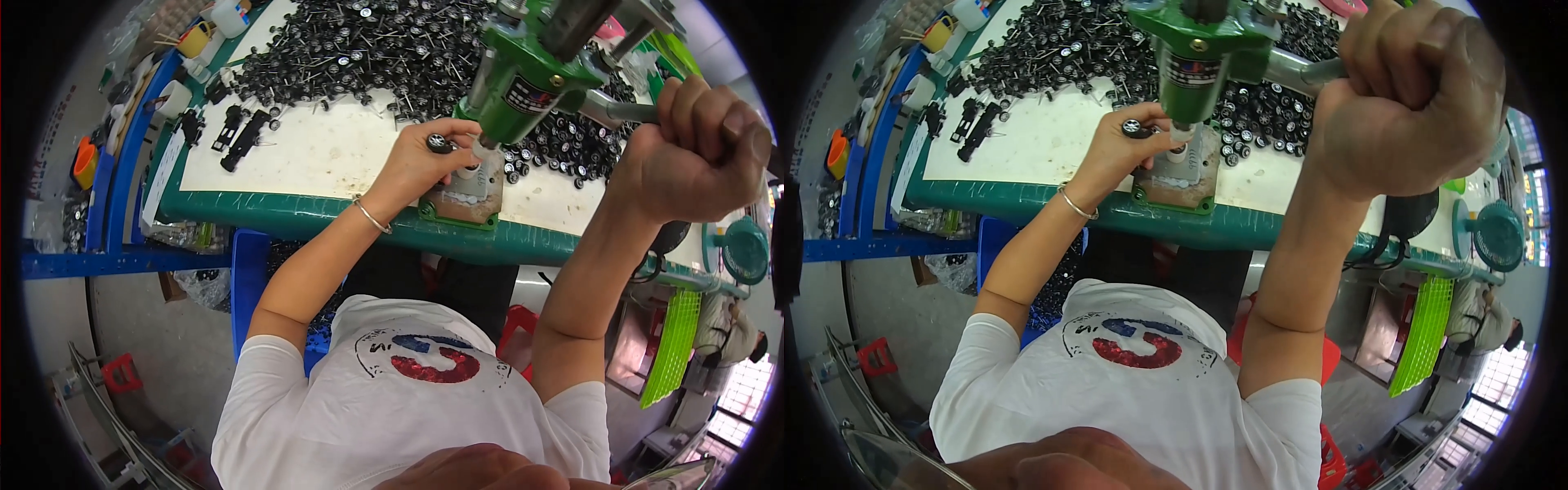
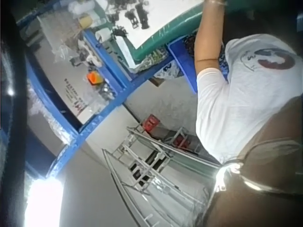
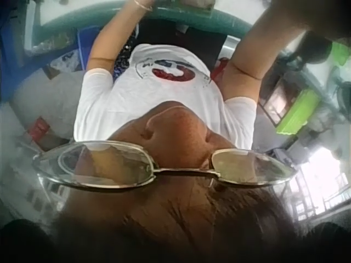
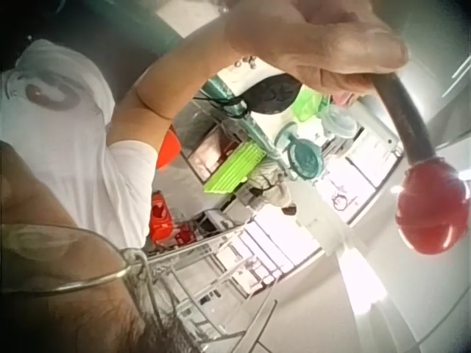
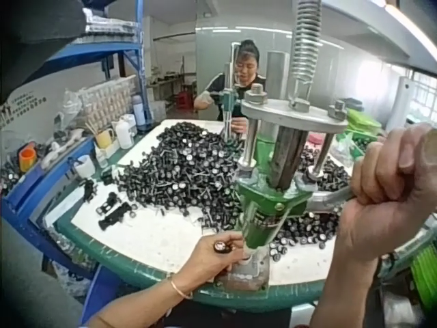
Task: The person assembles small plastic parts using a manual press machine.
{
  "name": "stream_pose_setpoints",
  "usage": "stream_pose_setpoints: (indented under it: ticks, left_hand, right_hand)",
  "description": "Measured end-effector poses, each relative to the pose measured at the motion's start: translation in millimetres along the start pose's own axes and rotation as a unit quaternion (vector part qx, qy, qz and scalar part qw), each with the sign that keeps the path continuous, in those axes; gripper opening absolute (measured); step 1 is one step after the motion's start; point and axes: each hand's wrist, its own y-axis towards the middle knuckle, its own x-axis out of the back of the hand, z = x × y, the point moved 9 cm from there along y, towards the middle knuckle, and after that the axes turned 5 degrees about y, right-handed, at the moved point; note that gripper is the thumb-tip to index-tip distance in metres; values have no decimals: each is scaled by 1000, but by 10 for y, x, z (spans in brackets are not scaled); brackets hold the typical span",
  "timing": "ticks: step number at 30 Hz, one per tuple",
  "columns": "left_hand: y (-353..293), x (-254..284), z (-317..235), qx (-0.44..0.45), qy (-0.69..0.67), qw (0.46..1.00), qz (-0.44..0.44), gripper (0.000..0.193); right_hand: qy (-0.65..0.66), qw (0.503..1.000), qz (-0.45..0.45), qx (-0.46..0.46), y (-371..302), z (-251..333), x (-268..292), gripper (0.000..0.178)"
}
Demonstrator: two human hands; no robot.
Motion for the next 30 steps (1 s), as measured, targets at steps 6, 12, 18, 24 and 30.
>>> stream_pose_setpoints:
  ticks: [6, 12, 18, 24, 30]
  left_hand:
    - [26, -58, -9, -15, 8, 1000, 19, 34]
    - [85, 273, 243, 51, -230, 971, -29, 24]
    - [178, 1115, 820, 165, -324, 925, -112, 12]
    - [293, 1651, 567, 163, 136, 961, -177, 17]
    - [669, 1594, 451, 156, 471, 860, -120, 32]
  right_hand:
    - [4, 991, 70, -111, 284, -345, -6, 24]
    - [-31, 955, -11, -294, 404, -1099, 86, 22]
    - [-2, 950, -9, -313, 219, -1220, 432, 22]
    - [-82, 958, 23, -273, -211, -1118, 1073, 27]
    - [-322, 819, 244, -407, -1487, -1307, 1600, 17]
